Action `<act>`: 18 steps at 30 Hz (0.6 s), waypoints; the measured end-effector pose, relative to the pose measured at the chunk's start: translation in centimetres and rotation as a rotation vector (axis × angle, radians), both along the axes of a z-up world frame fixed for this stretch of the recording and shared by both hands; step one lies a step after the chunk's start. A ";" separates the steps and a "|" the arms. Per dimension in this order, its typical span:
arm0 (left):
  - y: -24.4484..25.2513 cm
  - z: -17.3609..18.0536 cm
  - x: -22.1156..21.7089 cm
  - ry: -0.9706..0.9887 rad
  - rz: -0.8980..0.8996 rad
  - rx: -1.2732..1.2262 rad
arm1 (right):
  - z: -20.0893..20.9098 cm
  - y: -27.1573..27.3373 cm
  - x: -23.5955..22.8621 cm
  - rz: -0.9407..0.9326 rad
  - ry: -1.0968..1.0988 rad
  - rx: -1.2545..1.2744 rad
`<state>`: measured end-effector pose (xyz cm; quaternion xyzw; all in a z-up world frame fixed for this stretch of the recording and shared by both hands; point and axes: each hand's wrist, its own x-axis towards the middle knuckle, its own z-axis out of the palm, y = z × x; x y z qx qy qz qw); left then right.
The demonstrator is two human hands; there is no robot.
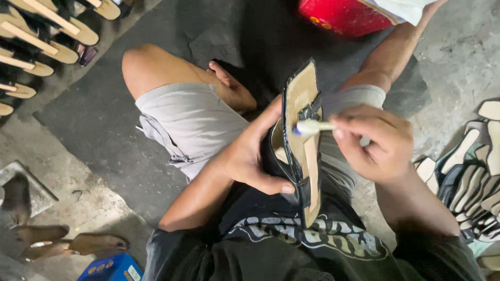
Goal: The person sits on the floor and applies glue to the edges of wooden sandals using a toothbrush. They repeatedly dip the brush into a container of glue and spread it along the seams of the sandal straps and soles.
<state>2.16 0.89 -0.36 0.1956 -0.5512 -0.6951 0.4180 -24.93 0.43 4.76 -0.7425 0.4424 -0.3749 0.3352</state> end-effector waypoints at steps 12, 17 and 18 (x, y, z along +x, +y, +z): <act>1.0 -4.2 -0.4 0.232 -0.057 0.403 | -1.0 -1.8 2.6 -0.276 0.134 0.084; 0.4 -6.5 -0.3 0.416 0.074 0.658 | -1.8 -0.3 3.0 -0.096 -0.004 0.020; 0.3 -6.9 0.0 0.385 0.058 0.657 | -2.1 -0.2 3.0 -0.028 -0.051 0.035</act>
